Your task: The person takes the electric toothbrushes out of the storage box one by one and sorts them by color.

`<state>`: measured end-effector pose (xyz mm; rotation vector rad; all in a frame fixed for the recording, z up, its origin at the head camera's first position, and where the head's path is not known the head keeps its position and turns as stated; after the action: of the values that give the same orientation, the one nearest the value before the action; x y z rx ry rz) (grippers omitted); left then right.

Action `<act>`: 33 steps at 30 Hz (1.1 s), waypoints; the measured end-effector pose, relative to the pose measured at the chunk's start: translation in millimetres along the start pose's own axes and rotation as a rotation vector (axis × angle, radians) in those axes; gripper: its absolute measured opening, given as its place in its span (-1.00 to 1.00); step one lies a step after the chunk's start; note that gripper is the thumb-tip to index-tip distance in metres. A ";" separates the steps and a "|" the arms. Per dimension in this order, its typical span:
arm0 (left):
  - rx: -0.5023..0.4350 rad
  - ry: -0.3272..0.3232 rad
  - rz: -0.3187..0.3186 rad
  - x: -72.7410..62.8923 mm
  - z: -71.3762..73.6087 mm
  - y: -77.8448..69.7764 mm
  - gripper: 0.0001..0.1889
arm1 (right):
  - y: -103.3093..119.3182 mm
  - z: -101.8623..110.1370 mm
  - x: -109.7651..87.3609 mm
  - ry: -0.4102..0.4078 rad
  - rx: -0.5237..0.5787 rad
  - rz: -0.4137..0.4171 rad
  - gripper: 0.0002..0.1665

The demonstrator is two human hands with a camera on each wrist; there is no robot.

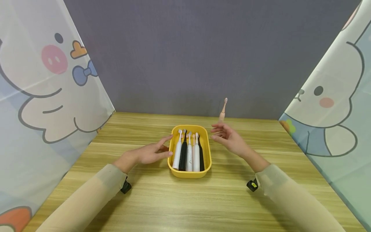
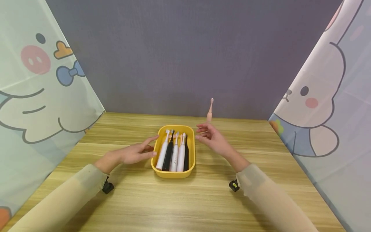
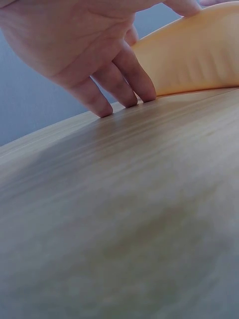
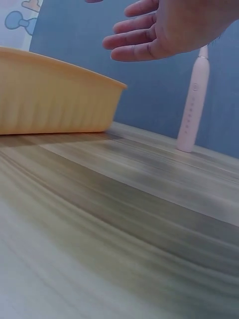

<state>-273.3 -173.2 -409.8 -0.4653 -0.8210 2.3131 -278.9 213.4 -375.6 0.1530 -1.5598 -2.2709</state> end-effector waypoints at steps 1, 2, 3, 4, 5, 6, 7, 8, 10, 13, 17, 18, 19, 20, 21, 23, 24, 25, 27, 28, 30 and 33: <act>0.001 0.000 0.000 -0.1 0.0 -0.1 -0.02 | 0.4 -1.8 0.9 0.005 -0.001 0.002 -0.37; 0.002 0.000 0.001 -0.3 0.0 -0.2 -0.02 | 0.8 -3.7 1.8 0.010 -0.002 0.004 -0.38; 0.003 0.000 0.002 -0.5 0.0 -0.1 -0.03 | 1.4 -5.5 2.7 0.015 -0.005 0.004 -0.38; 0.005 0.000 0.002 -0.6 0.0 0.0 -0.03 | 2.3 -7.3 3.5 0.022 -0.004 0.005 -0.38; 0.006 0.000 0.002 -0.7 0.0 0.2 -0.03 | 3.3 -9.0 4.3 0.028 -0.005 0.006 -0.38; 0.005 0.000 0.001 -0.8 -0.1 0.2 -0.03 | 3.7 -10.8 5.3 0.033 -0.008 0.007 -0.38; 0.005 -0.001 0.000 -0.8 -0.1 0.3 -0.03 | 4.5 -12.5 6.3 0.038 -0.010 0.006 -0.37; 0.005 -0.001 0.001 -0.9 -0.2 0.4 -0.03 | 5.4 -14.2 7.3 0.042 -0.013 0.004 -0.37; 0.006 -0.001 0.001 -1.0 -0.3 0.7 -0.03 | 7.0 -18.0 9.5 0.051 -0.024 0.001 -0.35; 0.003 -0.002 0.003 -1.0 -0.4 0.6 -0.03 | 9.5 -24.0 13.8 0.059 -0.048 -0.005 -0.33; 0.007 -0.002 0.004 -0.7 -0.5 0.7 -0.03 | 11.6 -32.6 20.6 0.063 -0.079 -0.012 -0.31; 0.008 -0.002 0.004 -0.6 -0.5 0.8 -0.03 | 12.2 -34.8 22.2 0.064 -0.085 -0.012 -0.31; 0.009 -0.001 0.005 -0.6 -0.6 0.9 -0.03 | 12.8 -37.1 23.8 0.067 -0.086 -0.018 -0.31; 0.010 -0.001 0.004 -0.6 -0.6 1.0 -0.02 | 13.1 -39.4 25.4 0.069 -0.084 -0.023 -0.31; 0.009 -0.002 0.005 -0.5 -0.7 1.2 -0.02 | 13.1 -41.5 27.1 0.071 -0.088 -0.026 -0.32; 0.009 -0.002 0.006 -0.4 -0.8 1.4 -0.02 | 13.9 -45.9 30.2 0.076 -0.089 -0.033 -0.32; 0.009 -0.002 0.006 -0.3 -0.8 1.5 -0.02 | 13.9 -47.9 31.9 0.077 -0.090 -0.033 -0.33; 0.008 -0.002 0.005 -0.3 -0.8 1.5 -0.02 | 13.2 -49.6 33.8 0.080 -0.091 -0.033 -0.33; 0.004 -0.002 0.005 -0.2 -0.8 1.4 -0.01 | 12.5 -53.3 37.3 0.084 -0.106 -0.021 -0.34; 0.002 -0.002 0.004 -0.2 -0.7 1.3 -0.01 | 12.5 -55.1 38.9 0.086 -0.112 -0.020 -0.34; -0.001 -0.001 0.003 -0.4 -0.6 0.9 -0.02 | 12.0 -58.5 42.2 0.087 -0.131 -0.022 -0.34; -0.006 -0.002 0.002 -0.8 -0.5 0.5 -0.02 | 10.8 -63.3 47.6 0.086 -0.166 -0.036 -0.31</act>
<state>-272.6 -173.8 -410.4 -0.4673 -0.8291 2.3135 -301.2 137.1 -383.8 0.2322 -1.3294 -2.3762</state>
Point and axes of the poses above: each hand's wrist, its own x-axis towards the middle knuckle, its own z-axis out of the back of the hand, y = z × x, the point moved 1 cm from there along x, towards the middle knuckle, and after that the axes turned 7 degrees about -z, right-handed, at the moved point
